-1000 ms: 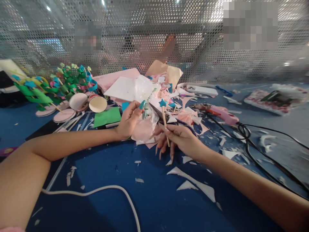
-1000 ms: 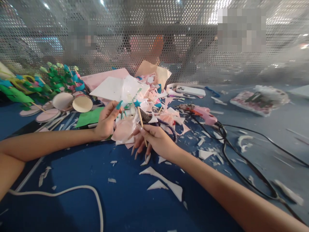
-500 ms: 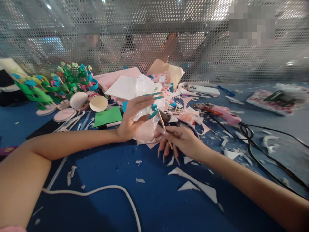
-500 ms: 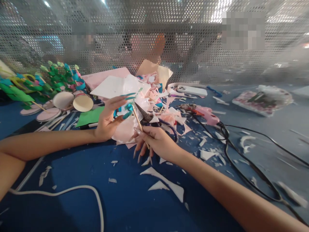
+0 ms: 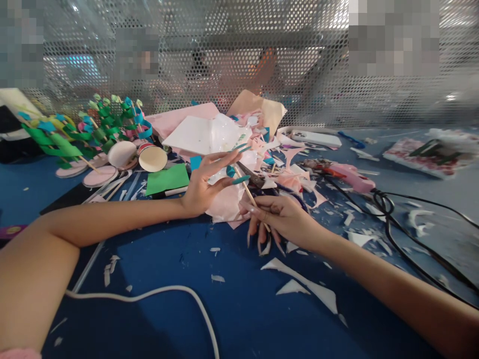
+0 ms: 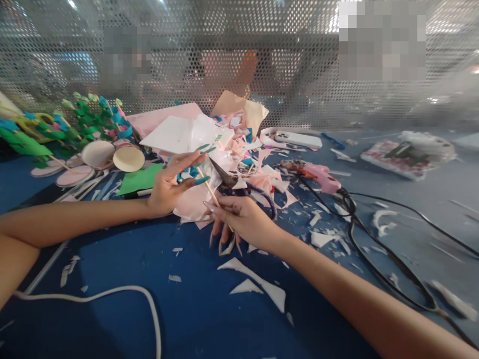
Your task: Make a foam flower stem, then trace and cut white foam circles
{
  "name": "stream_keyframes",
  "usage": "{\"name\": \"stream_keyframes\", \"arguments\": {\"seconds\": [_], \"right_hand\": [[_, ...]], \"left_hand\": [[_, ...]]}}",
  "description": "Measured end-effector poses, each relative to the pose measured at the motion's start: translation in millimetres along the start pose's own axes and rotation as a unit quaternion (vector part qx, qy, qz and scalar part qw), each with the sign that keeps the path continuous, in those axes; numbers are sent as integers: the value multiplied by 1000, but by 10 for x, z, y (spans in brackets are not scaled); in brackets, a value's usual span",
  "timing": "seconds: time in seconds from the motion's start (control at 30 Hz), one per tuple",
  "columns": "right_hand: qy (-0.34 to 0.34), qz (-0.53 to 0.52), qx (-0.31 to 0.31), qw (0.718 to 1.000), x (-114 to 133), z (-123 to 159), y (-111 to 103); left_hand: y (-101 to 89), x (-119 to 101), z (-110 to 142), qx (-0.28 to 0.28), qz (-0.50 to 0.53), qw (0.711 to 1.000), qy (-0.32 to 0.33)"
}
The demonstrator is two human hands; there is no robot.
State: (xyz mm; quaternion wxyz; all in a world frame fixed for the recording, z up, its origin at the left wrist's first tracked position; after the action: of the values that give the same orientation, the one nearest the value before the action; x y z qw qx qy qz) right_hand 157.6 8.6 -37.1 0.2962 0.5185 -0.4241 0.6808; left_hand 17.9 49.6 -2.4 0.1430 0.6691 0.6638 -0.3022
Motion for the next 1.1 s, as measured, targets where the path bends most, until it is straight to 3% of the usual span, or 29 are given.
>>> {"name": "stream_keyframes", "arguments": {"seconds": [0.3, 1.1], "right_hand": [[-9, 10, 1, 1000, -14, 6, -4], [4, 24, -4, 1000, -20, 28, 6]], "left_hand": [[15, 33, -10, 0, 58, 996, -64], [12, 14, 3, 11, 33, 999, -24]]}}
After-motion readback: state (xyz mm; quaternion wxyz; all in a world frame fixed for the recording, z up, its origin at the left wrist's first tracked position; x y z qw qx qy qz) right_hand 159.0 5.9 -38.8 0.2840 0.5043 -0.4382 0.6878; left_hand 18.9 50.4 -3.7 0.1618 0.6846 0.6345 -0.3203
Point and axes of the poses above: each hand's wrist, its own z-axis away from the middle knuckle, its own y-axis out of the palm, x = y × z, the point moved 6 cm from there along -z, towards the middle knuckle, and after that the axes turned 5 degrees about -x, right-handed, at the moved point
